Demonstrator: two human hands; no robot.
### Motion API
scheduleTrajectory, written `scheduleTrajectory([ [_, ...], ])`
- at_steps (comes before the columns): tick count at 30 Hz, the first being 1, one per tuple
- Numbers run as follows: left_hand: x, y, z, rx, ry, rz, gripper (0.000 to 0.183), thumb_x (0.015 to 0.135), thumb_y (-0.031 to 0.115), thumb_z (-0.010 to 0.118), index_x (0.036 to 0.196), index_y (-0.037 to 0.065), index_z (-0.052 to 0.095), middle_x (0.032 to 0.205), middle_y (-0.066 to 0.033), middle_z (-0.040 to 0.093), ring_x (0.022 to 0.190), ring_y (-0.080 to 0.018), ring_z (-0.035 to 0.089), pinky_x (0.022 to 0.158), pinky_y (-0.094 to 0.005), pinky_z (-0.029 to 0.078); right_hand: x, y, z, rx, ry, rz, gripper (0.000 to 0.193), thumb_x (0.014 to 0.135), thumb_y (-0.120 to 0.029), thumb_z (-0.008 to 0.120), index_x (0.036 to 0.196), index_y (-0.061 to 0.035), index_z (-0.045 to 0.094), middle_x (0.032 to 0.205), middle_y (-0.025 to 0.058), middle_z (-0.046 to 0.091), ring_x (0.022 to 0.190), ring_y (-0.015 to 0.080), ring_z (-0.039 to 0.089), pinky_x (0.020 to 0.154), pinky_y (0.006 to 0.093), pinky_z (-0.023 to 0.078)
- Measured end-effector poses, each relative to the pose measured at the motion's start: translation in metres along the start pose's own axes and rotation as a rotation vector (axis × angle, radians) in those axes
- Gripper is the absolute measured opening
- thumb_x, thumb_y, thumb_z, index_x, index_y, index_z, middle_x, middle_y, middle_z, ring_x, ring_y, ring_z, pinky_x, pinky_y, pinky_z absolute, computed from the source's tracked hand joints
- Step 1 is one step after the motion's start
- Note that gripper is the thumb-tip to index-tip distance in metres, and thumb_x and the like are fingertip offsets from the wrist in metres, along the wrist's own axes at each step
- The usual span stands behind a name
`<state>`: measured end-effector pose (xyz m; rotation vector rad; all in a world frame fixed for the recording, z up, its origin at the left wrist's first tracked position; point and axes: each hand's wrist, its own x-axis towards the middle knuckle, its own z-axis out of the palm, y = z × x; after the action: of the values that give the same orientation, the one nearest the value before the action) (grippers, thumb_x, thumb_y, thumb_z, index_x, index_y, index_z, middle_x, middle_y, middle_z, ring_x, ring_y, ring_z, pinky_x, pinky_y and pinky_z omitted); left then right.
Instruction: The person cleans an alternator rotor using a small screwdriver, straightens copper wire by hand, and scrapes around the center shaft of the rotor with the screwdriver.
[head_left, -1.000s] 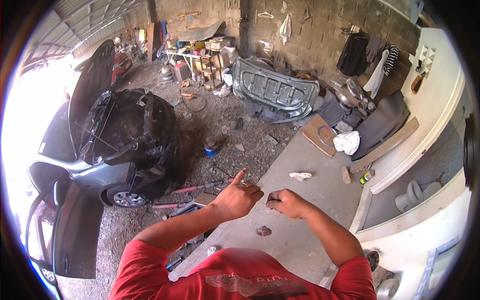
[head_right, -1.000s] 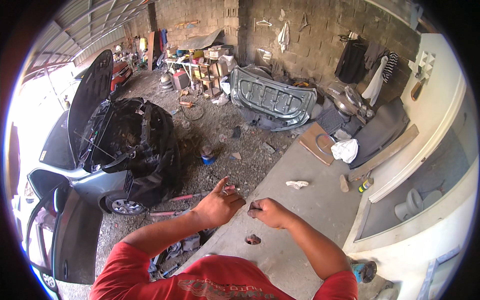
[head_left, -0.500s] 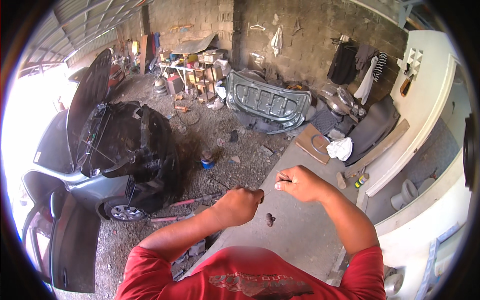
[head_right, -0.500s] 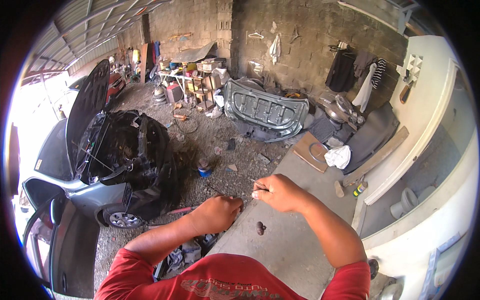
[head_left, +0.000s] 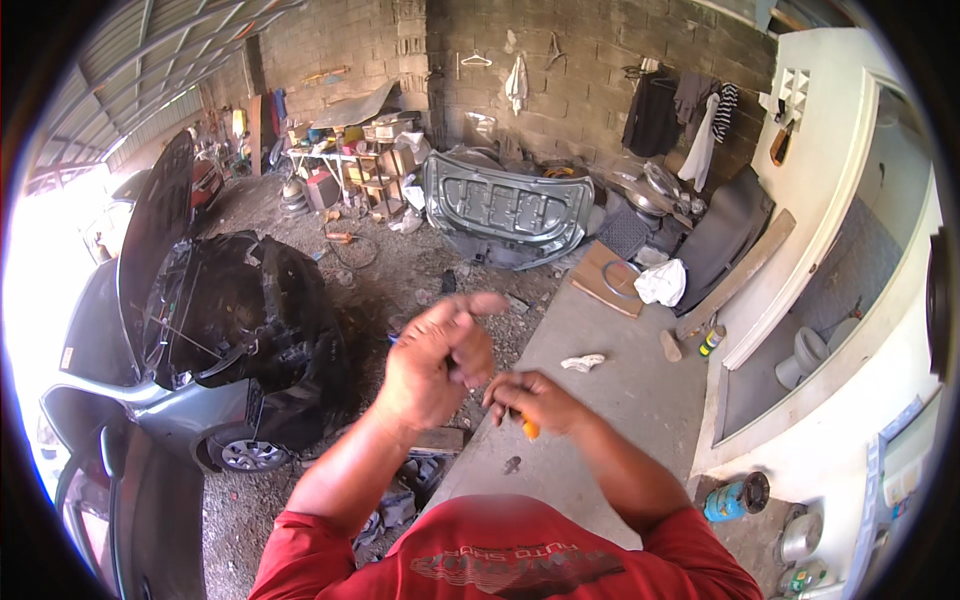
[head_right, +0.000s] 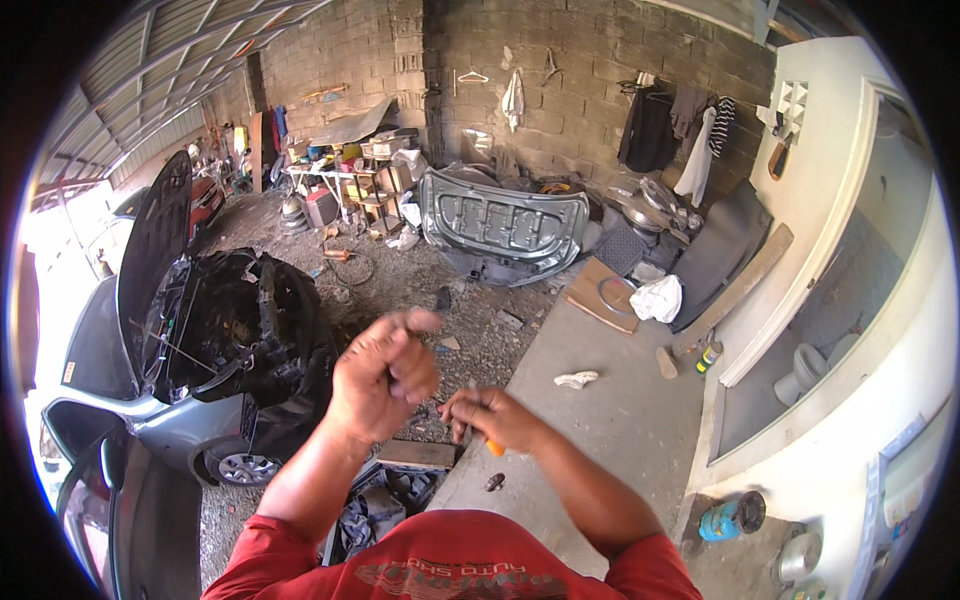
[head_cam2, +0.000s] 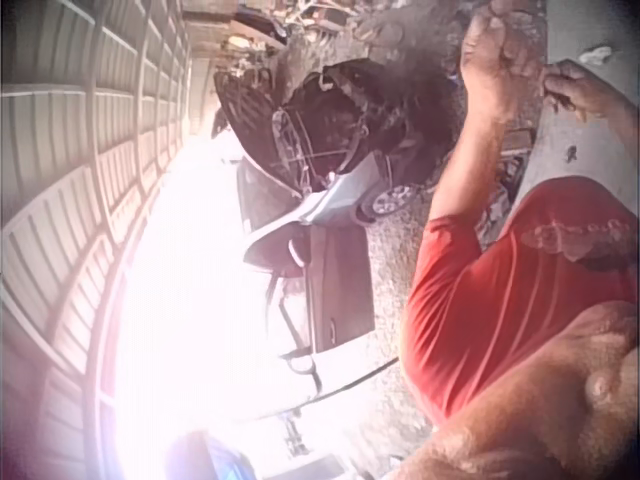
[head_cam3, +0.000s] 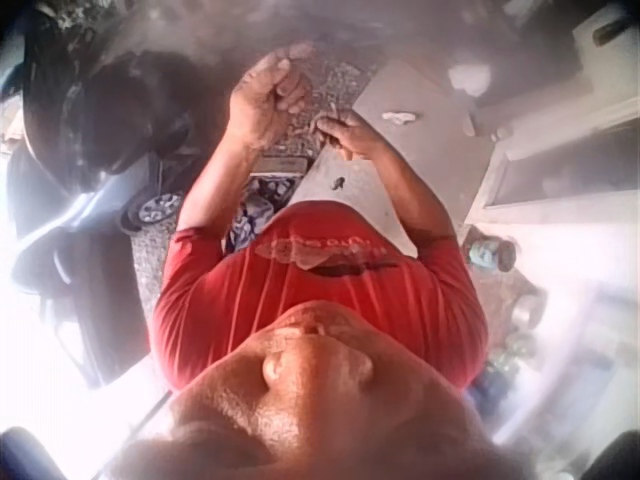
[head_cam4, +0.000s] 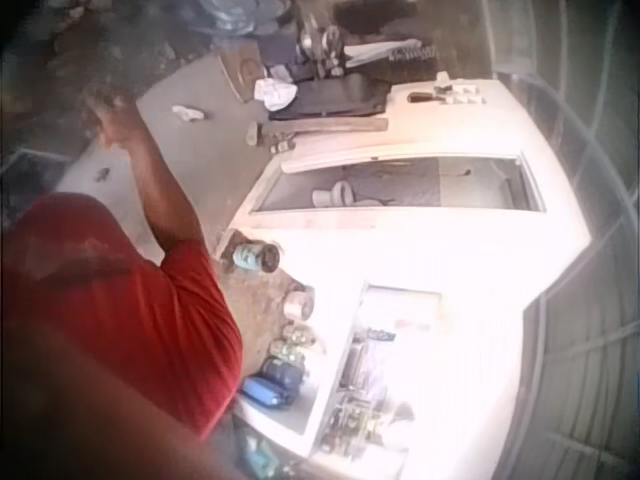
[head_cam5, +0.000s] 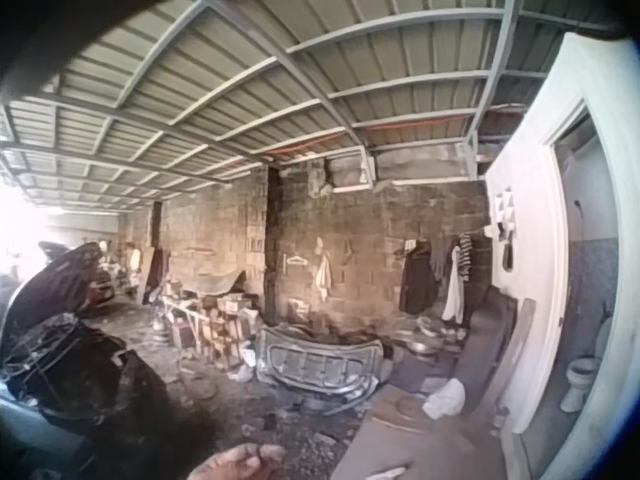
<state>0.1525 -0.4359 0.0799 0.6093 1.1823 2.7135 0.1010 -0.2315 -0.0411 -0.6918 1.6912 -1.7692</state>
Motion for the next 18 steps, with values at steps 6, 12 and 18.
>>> scheduleTrajectory([
  [6, 0.029, 0.029, -0.029, 0.259, 0.084, 0.282, 0.050, 0.108, 0.022, 0.055, 0.154, 0.004, 0.047, 0.072, 0.0060, 0.041, 0.068, -0.0112, 0.047, 0.082, -0.0391, 0.053, -0.008, 0.064, 0.020, -0.149, 0.142, 0.060, 0.023, 0.108, -0.024, 0.060, 0.109, -0.0058, 0.073, 0.082, -0.0022, 0.067, 0.070, 0.0068, 0.060, 0.062, 0.0258, 0.046],
  [12, 0.019, 0.010, -0.076, 1.528, -0.005, 0.157, 0.053, 0.109, 0.005, 0.049, 0.162, 0.006, 0.040, 0.120, -0.0165, 0.073, 0.108, -0.0150, 0.067, 0.097, -0.0331, 0.053, -0.034, -0.021, 0.001, -0.432, 0.162, -0.169, 0.020, 0.105, -0.021, 0.063, 0.109, -0.0035, 0.072, 0.091, 0.0081, 0.076, 0.079, 0.0137, 0.064, 0.077, 0.0332, 0.052],
  [18, -0.031, -0.011, -0.061, 1.013, -0.331, -0.512, 0.054, 0.110, 0.007, 0.042, 0.164, 0.006, 0.034, 0.127, -0.0216, 0.071, 0.096, -0.0289, 0.076, 0.080, -0.0334, 0.059, -0.037, -0.110, -0.028, -0.638, 0.215, -0.328, 0.018, 0.102, -0.018, 0.068, 0.105, -0.0018, 0.074, 0.092, 0.0021, 0.075, 0.085, 0.0082, 0.062, 0.078, 0.0287, 0.051],
])
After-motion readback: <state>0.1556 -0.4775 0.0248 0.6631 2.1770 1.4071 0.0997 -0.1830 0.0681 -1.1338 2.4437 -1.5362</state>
